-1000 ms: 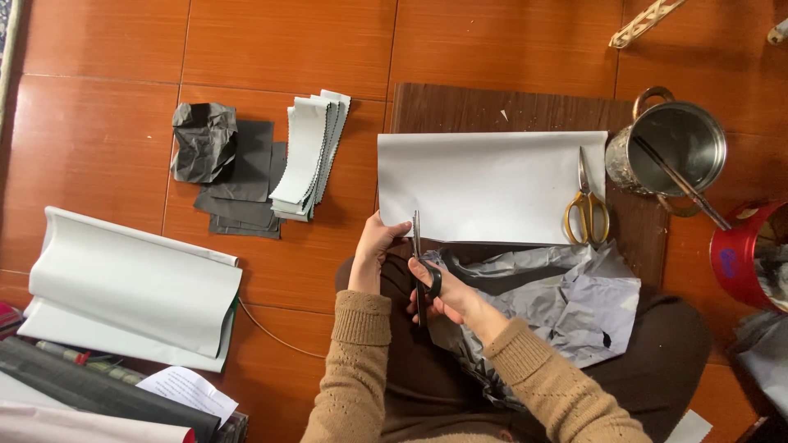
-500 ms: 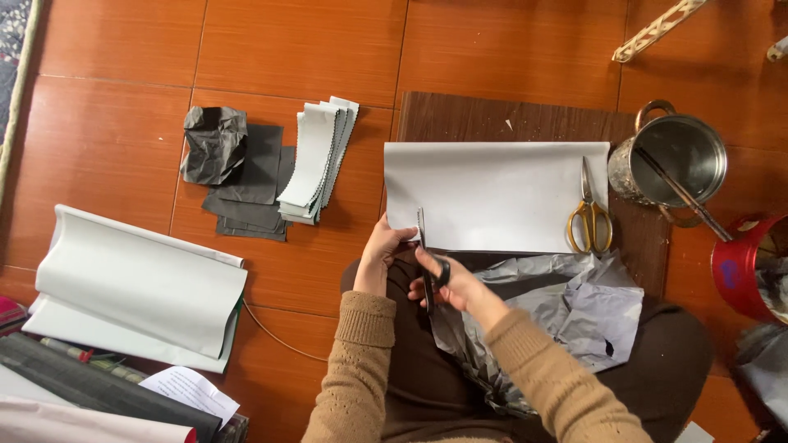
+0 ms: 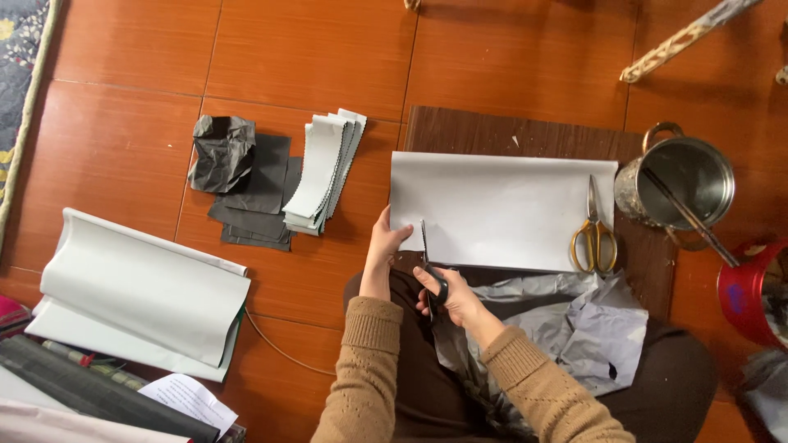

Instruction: Cutting paper strips and wrapping them around a giraffe armature to create a sculpture

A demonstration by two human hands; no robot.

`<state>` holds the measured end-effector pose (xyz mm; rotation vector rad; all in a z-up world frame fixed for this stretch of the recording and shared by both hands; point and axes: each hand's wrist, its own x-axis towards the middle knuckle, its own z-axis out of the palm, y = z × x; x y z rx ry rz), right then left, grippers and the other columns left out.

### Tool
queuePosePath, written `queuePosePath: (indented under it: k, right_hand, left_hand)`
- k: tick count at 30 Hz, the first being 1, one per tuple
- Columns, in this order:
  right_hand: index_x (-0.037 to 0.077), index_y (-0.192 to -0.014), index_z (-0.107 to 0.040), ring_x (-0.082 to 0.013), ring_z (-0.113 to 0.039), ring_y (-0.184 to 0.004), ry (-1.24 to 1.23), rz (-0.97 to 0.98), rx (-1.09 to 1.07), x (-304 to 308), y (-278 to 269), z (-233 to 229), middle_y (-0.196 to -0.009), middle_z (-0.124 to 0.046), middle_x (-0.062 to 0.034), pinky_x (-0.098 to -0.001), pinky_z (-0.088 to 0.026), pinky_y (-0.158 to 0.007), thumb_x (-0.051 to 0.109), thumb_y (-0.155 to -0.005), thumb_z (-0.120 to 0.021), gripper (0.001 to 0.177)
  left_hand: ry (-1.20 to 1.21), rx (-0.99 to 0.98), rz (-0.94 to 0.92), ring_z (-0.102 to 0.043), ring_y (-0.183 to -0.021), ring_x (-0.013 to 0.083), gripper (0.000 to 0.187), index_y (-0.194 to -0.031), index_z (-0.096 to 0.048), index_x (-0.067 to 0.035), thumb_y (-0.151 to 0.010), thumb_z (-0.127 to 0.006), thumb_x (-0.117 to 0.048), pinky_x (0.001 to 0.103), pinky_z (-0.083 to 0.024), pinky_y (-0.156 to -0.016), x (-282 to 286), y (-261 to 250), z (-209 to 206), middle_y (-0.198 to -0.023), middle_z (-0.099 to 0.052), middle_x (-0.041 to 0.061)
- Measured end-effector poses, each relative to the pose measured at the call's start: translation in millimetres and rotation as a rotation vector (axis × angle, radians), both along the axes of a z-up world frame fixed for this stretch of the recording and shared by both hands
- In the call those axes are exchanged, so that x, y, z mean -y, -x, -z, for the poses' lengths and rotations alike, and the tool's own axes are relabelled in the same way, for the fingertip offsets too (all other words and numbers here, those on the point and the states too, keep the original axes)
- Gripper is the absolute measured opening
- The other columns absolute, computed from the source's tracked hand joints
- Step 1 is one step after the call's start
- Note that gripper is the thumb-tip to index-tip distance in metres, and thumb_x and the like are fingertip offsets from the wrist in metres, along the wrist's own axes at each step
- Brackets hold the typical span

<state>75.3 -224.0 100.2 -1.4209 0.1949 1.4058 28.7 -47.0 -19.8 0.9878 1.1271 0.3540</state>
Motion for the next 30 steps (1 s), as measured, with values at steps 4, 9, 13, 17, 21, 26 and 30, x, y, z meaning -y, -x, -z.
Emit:
queuePosePath:
  k: [4, 9, 13, 17, 21, 26, 30]
  right_hand:
    - [0.001, -0.104, -0.054, -0.0326, -0.071, -0.062, 0.016, -0.023, -0.148, -24.5, -27.1, -36.0, -0.072, -0.065, -0.0228, -0.0408, -0.061, -0.053, 0.054, -0.078, -0.077, 0.063]
    - [0.000, -0.094, -0.058, -0.0327, -0.066, -0.051, 0.007, 0.026, -0.054, -25.7, -12.7, 17.9, -0.064, -0.060, -0.0218, -0.0419, -0.058, -0.043, 0.049, -0.078, -0.082, 0.056]
    - [0.000, -0.081, -0.063, -0.0242, -0.061, -0.043, -0.001, 0.024, 0.181, -25.3, -2.7, 12.8, -0.058, -0.056, -0.0164, -0.0335, -0.052, -0.031, 0.044, -0.081, -0.082, 0.047]
    - [0.001, -0.079, -0.062, -0.0244, -0.063, -0.046, -0.054, 0.069, 0.077, -28.4, -15.3, 3.2, -0.058, -0.058, -0.0171, -0.0345, -0.056, -0.036, 0.036, -0.079, -0.085, 0.041]
    - [0.001, -0.088, -0.061, -0.0265, -0.061, -0.059, -0.050, 0.070, -0.012, -48.1, -34.5, -27.5, -0.069, -0.058, -0.0149, -0.0441, -0.059, -0.050, 0.050, -0.076, -0.083, 0.055]
    - [0.004, -0.093, -0.068, -0.0259, -0.061, -0.061, -0.088, 0.130, 0.073, -53.8, -23.6, 19.8, -0.073, -0.054, -0.0102, -0.0439, -0.058, -0.046, 0.046, -0.077, -0.086, 0.048]
    - [0.004, -0.079, -0.062, -0.0227, -0.056, -0.043, -0.089, 0.105, 0.224, -54.6, -22.4, 4.8, -0.058, -0.051, -0.0093, -0.0336, -0.054, -0.036, 0.043, -0.078, -0.084, 0.045]
  left_hand:
    - [-0.051, 0.004, 0.045, -0.062, -0.103, 0.0326, 0.083, -0.146, -0.047, -0.012, -0.071, -0.079, 0.004, 0.041, -0.055, -0.079, -5.2, 7.3, 27.3, -0.119, -0.064, 0.024]
    - [-0.122, -0.058, 0.138, -0.060, -0.113, 0.0346, 0.086, -0.149, -0.043, -0.015, -0.072, -0.080, -0.003, 0.045, -0.052, -0.086, -3.2, 6.3, 28.3, -0.126, -0.060, 0.026]
    - [-0.095, -0.037, 0.177, -0.062, -0.108, 0.0333, 0.086, -0.150, -0.041, -0.017, -0.073, -0.079, -0.004, 0.046, -0.052, -0.084, -4.1, 5.0, 30.7, -0.123, -0.061, 0.024]
    - [-0.034, 0.028, 0.114, -0.061, -0.104, 0.0306, 0.083, -0.150, -0.041, -0.019, -0.077, -0.076, -0.001, 0.042, -0.053, -0.081, -0.4, 0.6, 5.3, -0.120, -0.062, 0.021]
    - [0.040, 0.044, 0.128, -0.061, -0.099, 0.0290, 0.080, -0.148, -0.044, -0.021, -0.078, -0.078, -0.002, 0.043, -0.054, -0.080, 3.7, -1.5, -6.0, -0.118, -0.063, 0.020]
    - [-0.007, 0.059, 0.181, -0.059, -0.107, 0.0270, 0.082, -0.149, -0.041, -0.019, -0.078, -0.076, 0.000, 0.043, -0.051, -0.087, -4.1, 3.9, 41.4, -0.122, -0.062, 0.020]
    - [-0.008, 0.077, 0.172, -0.059, -0.105, 0.0257, 0.083, -0.149, -0.042, -0.019, -0.076, -0.076, 0.001, 0.041, -0.051, -0.087, -4.7, 2.8, 21.3, -0.121, -0.062, 0.018]
